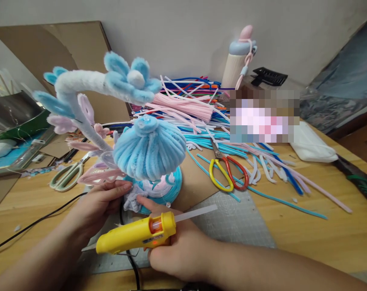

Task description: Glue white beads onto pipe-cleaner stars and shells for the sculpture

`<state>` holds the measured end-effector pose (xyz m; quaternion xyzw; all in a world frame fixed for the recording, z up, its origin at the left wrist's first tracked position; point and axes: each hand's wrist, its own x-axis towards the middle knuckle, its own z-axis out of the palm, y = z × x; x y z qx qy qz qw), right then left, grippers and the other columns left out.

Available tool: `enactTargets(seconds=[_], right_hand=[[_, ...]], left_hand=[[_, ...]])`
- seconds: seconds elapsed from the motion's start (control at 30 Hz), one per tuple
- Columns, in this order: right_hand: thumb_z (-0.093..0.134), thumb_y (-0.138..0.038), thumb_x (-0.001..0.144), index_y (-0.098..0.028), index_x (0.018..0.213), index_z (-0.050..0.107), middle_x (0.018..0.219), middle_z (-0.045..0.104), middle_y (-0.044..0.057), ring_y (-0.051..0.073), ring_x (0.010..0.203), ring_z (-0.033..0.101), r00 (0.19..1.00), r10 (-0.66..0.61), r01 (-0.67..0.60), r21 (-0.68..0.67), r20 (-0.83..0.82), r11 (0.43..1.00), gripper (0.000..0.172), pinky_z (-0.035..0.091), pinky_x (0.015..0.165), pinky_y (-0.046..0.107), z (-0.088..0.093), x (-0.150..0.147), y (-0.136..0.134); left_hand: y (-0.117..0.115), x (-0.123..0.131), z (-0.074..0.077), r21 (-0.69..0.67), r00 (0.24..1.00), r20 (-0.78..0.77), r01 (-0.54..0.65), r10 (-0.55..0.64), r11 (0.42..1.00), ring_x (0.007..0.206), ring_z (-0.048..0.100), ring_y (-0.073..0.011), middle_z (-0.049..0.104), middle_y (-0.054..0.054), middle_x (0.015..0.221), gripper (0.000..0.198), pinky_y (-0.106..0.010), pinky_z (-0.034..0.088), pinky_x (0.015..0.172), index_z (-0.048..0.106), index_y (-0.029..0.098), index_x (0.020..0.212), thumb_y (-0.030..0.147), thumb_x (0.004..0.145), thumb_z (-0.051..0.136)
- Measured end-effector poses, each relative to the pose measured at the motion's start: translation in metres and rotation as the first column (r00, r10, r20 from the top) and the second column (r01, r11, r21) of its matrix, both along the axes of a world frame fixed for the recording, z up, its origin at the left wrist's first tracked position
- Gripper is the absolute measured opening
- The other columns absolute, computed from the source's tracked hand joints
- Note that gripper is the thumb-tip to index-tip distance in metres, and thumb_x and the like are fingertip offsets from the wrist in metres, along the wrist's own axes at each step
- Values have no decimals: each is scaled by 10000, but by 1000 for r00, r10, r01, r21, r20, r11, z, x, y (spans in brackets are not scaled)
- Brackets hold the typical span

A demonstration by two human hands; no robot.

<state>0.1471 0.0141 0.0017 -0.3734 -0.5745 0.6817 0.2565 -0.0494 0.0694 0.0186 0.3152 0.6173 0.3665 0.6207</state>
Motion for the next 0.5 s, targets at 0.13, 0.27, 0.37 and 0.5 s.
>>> enactTargets(seconds=[0.13,0.27,0.37,0.5], right_hand=[[525,37,574,-293,1445,364,1065,727,-17,194,945,659,1000,-8,8,-8,9,1000,945,481,939,360,-1,0,0],[525,49,578,-306,1436,377,1108,718,-14,187,959,670,1000,-5,5,6,-4,1000,941,498,928,338,-4,-1,-1],[543,49,578,-292,1421,411,1096,714,-6,213,1086,623,1000,-15,15,42,1,999,919,481,959,341,-6,-1,-2],[548,44,577,-298,1444,364,1044,726,-16,209,1025,647,1000,-21,20,56,1,998,951,497,938,349,-10,1,-2]], left_hand=[[-3,1,-4,23,999,-54,-1,2,1000,509,524,-89,653,-23,606,271,-179,354,464,696,103,732,273,568,829],[-5,1,-5,54,993,-121,-3,9,999,549,535,-97,663,-18,632,268,-193,381,517,703,106,748,287,591,822],[-5,1,-5,71,985,-171,-6,18,997,556,525,-99,660,-12,638,276,-201,375,525,705,112,753,308,596,819],[-6,0,-4,95,971,-236,6,17,995,569,513,-105,664,-15,651,293,-210,367,534,717,112,779,327,604,813]])
